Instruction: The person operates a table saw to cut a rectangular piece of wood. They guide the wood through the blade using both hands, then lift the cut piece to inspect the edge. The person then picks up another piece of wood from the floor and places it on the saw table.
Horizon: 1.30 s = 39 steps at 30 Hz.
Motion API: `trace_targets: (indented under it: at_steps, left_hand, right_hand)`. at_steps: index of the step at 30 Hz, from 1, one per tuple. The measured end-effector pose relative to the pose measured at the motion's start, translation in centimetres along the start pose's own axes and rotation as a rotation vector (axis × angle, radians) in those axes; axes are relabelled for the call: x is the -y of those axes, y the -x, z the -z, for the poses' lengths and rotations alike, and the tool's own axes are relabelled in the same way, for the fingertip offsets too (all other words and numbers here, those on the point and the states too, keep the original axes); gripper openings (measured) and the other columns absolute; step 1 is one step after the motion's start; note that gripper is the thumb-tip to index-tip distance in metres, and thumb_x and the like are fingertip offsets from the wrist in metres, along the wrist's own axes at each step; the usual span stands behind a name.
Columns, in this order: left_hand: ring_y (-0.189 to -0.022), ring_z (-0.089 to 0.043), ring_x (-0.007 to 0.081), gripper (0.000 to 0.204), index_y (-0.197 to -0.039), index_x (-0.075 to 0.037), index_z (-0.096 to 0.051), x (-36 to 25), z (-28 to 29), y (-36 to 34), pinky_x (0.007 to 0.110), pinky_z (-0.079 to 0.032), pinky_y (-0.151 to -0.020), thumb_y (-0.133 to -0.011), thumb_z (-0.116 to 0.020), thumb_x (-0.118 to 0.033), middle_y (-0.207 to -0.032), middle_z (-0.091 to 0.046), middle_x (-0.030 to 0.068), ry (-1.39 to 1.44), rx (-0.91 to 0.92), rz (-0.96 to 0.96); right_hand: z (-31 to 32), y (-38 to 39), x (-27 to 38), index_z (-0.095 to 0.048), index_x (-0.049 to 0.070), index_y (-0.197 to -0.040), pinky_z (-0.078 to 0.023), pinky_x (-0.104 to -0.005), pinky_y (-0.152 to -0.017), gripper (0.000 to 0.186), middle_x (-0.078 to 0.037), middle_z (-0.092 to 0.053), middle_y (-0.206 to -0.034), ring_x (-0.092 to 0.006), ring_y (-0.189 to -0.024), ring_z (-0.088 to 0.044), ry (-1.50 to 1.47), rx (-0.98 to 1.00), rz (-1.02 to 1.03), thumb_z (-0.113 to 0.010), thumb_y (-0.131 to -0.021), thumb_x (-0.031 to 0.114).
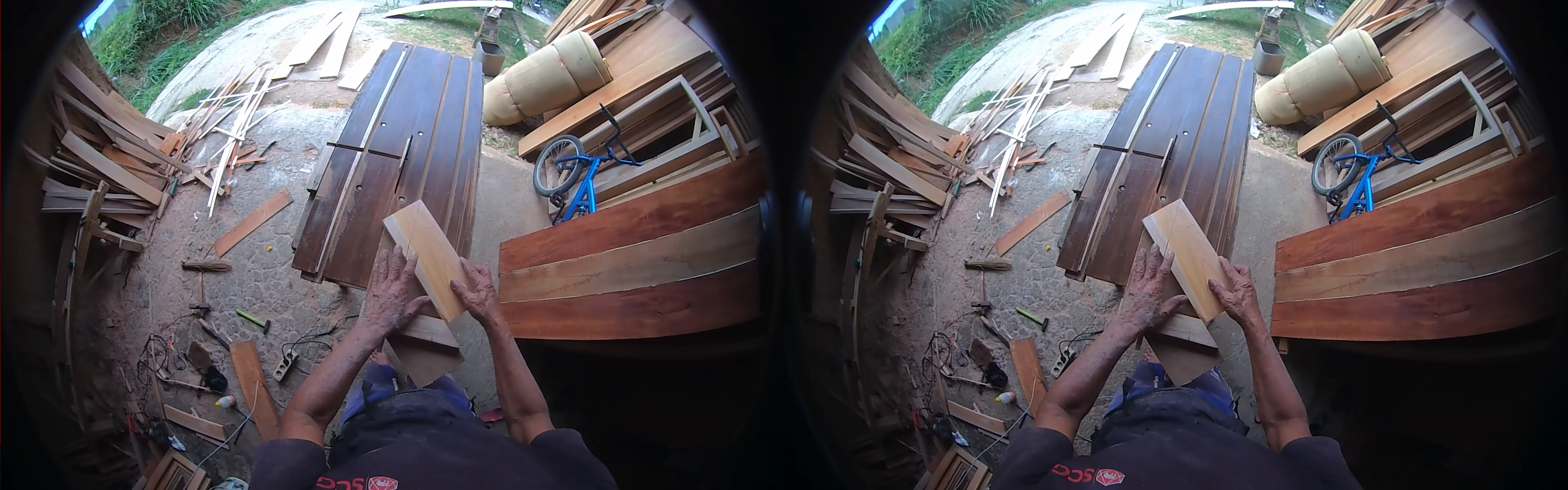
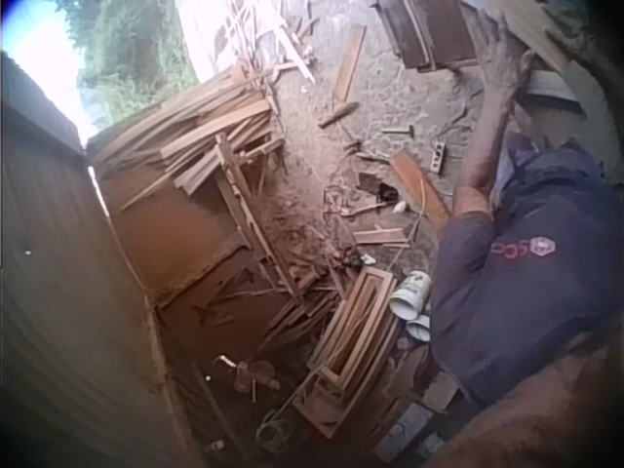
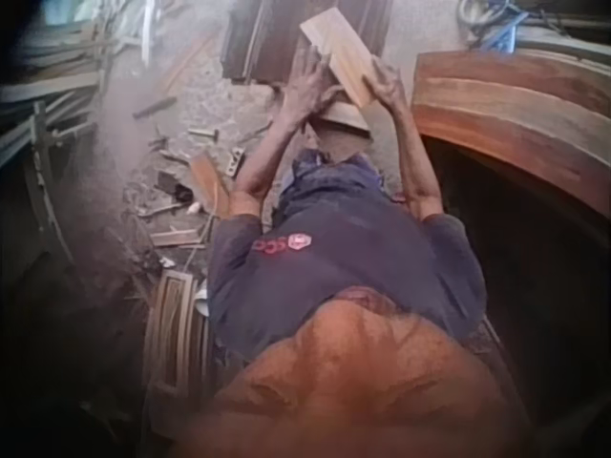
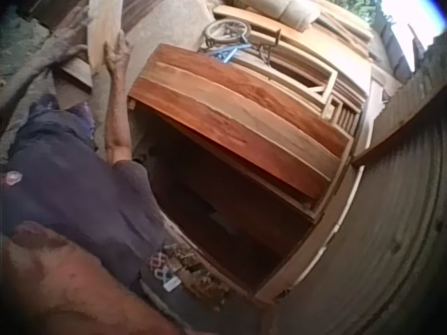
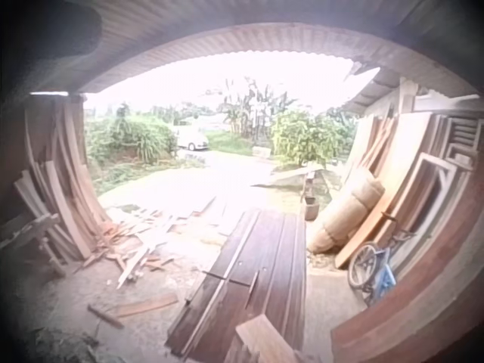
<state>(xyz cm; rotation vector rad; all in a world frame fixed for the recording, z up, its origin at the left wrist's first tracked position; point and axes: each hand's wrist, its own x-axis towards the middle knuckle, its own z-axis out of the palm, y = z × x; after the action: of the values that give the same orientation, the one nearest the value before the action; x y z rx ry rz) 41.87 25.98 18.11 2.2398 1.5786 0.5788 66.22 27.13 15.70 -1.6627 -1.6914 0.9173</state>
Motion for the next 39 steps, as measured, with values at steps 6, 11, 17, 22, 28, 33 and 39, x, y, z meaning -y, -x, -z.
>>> trace_targets:
  at_steps: [6,11,17,22,28,33,39]
  left_hand:
    - [-0.148,-0.014,0.0433,0.087,-0.155,-0.012,-0.020,-0.3,0.1,-0.4,0.055,-0.017,-0.119,-0.088,-0.065,-0.044,-0.160,-0.018,0.0206,-0.023,0.135,-0.059]
    - [-0.149,-0.017,0.0369,0.071,-0.151,-0.010,-0.031,0.4,-0.9,-0.4,0.053,-0.018,-0.119,-0.093,-0.058,-0.040,-0.159,-0.023,0.0170,0.031,0.194,-0.121]
    - [-0.144,-0.029,0.0369,0.069,-0.147,-0.006,-0.039,0.3,-1.6,0.5,0.052,-0.026,-0.116,-0.092,-0.059,-0.043,-0.154,-0.034,0.0186,-0.009,0.105,-0.215]
    - [-0.142,-0.034,0.0350,0.073,-0.145,-0.004,-0.041,-1.8,-1.2,3.0,0.049,-0.030,-0.114,-0.091,-0.058,-0.050,-0.152,-0.038,0.0185,-0.051,0.131,-0.231]
    - [-0.139,-0.039,0.0335,0.071,-0.144,-0.004,-0.042,-3.1,-2.1,3.3,0.048,-0.029,-0.114,-0.092,-0.056,-0.050,-0.152,-0.038,0.0186,-0.123,0.104,-0.190]
    - [-0.140,-0.036,0.0328,0.076,-0.144,-0.004,-0.042,-5.3,-3.6,4.4,0.051,-0.024,-0.116,-0.087,-0.062,-0.051,-0.151,-0.039,0.0180,-0.096,0.083,-0.083]
    - [-0.146,-0.026,0.0321,0.100,-0.151,-0.013,-0.033,-6.3,-0.3,5.8,0.054,-0.011,-0.119,-0.075,-0.066,-0.067,-0.157,-0.030,0.0152,-0.145,0.253,-0.097]
  right_hand:
    - [-0.8,-0.7,-0.2,-0.051,0.005,-0.141,-0.043,-0.0362,-0.100,0.066,-0.017,-0.053,-0.116,-0.0287,-0.111,-0.052,0.054,-0.033,0.008,-0.074,-0.084,0.029]
    - [-0.9,-1.0,0.5,-0.051,0.005,-0.140,-0.043,-0.0363,-0.099,0.064,-0.016,-0.053,-0.114,-0.0290,-0.108,-0.052,0.043,-0.021,0.001,-0.074,-0.084,0.028]
    - [-0.8,-1.0,0.6,-0.050,0.005,-0.141,-0.043,-0.0358,-0.099,0.064,-0.017,-0.053,-0.114,-0.0287,-0.109,-0.052,0.055,-0.007,0.029,-0.072,-0.085,0.026]
    - [-0.8,-0.9,0.6,-0.050,0.006,-0.142,-0.044,-0.0354,-0.099,0.063,-0.017,-0.053,-0.115,-0.0288,-0.109,-0.054,0.035,-0.007,-0.001,-0.071,-0.086,0.028]
    - [-0.6,-1.1,0.4,-0.049,0.007,-0.142,-0.045,-0.0364,-0.099,0.063,-0.018,-0.054,-0.116,-0.0299,-0.109,-0.055,0.077,-0.014,0.019,-0.070,-0.087,0.030]
    - [-0.6,-1.3,0.4,-0.049,0.008,-0.142,-0.046,-0.0374,-0.098,0.063,-0.019,-0.054,-0.117,-0.0316,-0.109,-0.057,0.063,-0.011,0.030,-0.071,-0.086,0.031]
    - [-0.4,-1.0,0.8,-0.049,0.008,-0.142,-0.046,-0.0377,-0.097,0.064,-0.019,-0.054,-0.117,-0.0320,-0.108,-0.057,0.031,0.025,0.014,-0.070,-0.087,0.033]
